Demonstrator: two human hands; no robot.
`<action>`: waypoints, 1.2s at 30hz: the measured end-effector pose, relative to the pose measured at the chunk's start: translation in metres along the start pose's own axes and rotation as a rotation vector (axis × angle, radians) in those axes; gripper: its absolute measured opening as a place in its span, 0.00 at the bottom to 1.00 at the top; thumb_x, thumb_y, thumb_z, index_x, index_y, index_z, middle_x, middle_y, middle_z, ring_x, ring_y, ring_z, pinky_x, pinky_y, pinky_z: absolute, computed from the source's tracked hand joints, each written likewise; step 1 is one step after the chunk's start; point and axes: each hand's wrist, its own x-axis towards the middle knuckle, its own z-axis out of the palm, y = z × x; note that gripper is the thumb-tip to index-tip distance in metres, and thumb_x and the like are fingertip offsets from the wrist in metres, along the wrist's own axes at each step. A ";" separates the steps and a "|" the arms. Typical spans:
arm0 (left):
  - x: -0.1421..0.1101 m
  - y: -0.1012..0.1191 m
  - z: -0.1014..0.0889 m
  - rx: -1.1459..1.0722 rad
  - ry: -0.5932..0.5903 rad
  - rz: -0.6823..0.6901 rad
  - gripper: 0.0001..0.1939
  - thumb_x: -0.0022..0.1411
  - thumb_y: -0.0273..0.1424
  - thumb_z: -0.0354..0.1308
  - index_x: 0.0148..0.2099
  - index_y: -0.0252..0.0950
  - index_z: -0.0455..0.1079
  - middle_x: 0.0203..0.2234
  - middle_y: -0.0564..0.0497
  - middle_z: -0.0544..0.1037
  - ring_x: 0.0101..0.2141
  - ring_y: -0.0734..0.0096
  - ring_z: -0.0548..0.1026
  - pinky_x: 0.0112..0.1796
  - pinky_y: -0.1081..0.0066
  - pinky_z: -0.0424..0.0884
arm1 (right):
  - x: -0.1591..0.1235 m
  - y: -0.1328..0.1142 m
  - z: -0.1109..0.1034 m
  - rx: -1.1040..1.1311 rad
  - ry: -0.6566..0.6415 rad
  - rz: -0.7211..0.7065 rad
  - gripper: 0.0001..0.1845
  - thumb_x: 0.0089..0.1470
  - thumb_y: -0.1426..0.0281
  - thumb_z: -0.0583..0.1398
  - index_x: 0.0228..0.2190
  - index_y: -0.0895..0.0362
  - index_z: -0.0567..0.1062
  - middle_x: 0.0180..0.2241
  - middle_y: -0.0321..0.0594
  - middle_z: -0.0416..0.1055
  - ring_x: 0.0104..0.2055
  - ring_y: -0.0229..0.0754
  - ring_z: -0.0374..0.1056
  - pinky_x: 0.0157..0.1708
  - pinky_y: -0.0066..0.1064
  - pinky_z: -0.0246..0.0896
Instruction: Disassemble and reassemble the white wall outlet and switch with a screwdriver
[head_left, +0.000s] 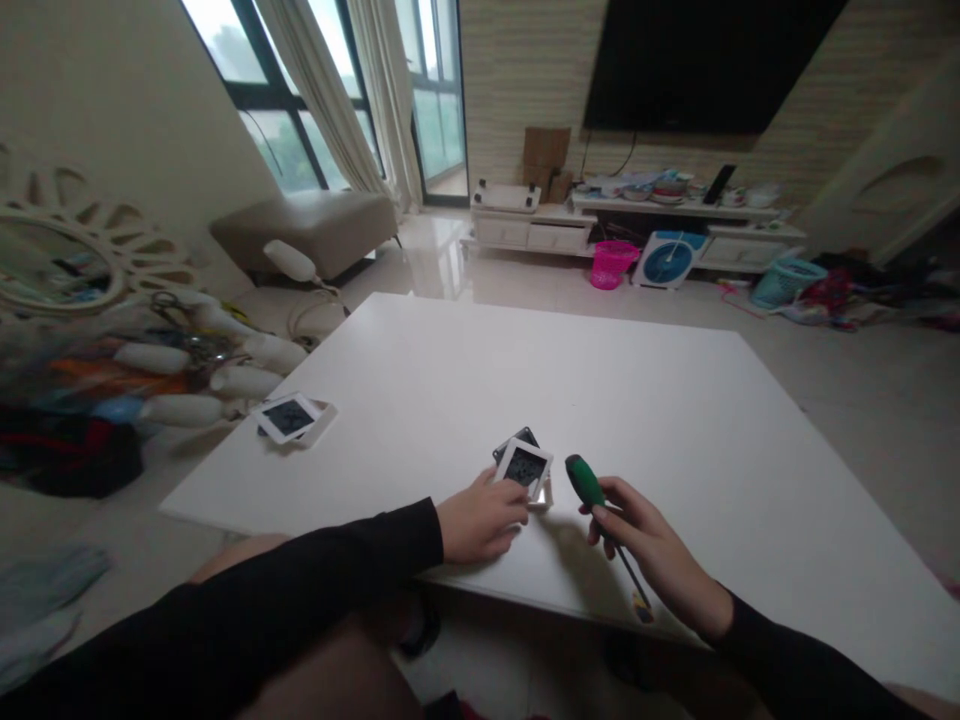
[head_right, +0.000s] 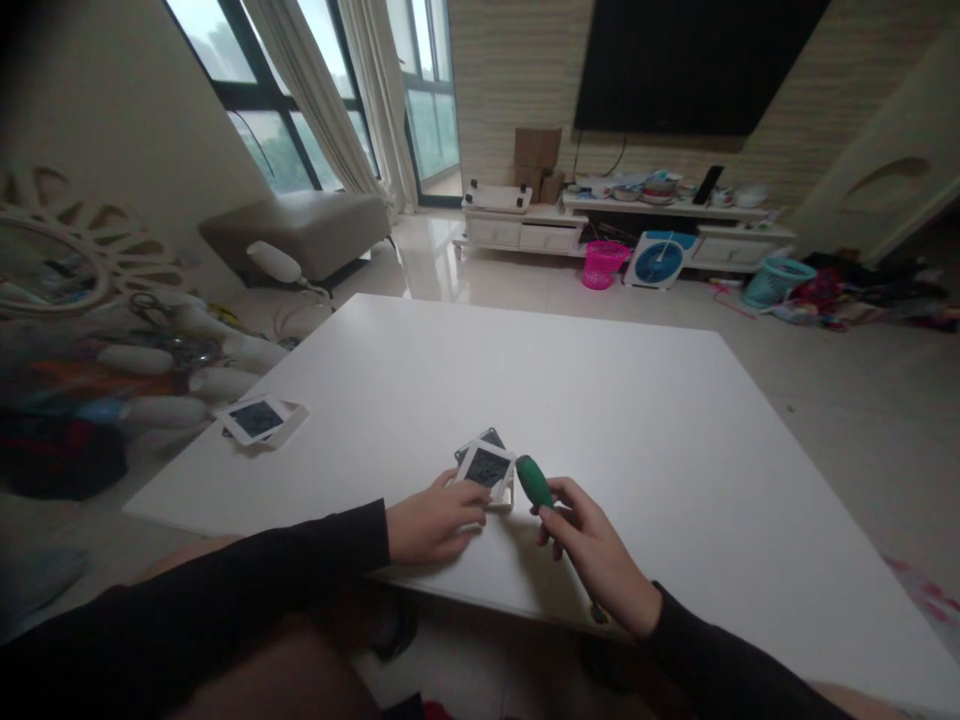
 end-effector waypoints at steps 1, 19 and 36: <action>0.000 0.001 0.000 -0.006 -0.005 0.027 0.08 0.66 0.29 0.61 0.47 0.40 0.73 0.54 0.45 0.77 0.54 0.55 0.75 0.59 0.55 0.61 | 0.000 0.000 0.000 0.004 0.000 0.004 0.26 0.58 0.48 0.66 0.45 0.55 0.74 0.37 0.41 0.73 0.33 0.43 0.71 0.29 0.33 0.65; 0.004 -0.015 -0.009 -0.240 0.463 -0.420 0.23 0.61 0.34 0.67 0.56 0.35 0.69 0.48 0.42 0.73 0.46 0.57 0.74 0.49 0.57 0.74 | 0.001 0.003 0.001 0.056 0.018 0.028 0.20 0.57 0.54 0.66 0.43 0.55 0.73 0.35 0.37 0.73 0.32 0.40 0.71 0.28 0.32 0.62; 0.012 -0.025 0.005 -0.654 0.504 -0.566 0.15 0.65 0.43 0.57 0.34 0.36 0.72 0.30 0.50 0.76 0.32 0.67 0.74 0.32 0.71 0.71 | 0.006 0.011 -0.002 0.002 0.003 0.073 0.18 0.55 0.57 0.64 0.43 0.54 0.72 0.28 0.33 0.70 0.30 0.40 0.68 0.26 0.31 0.57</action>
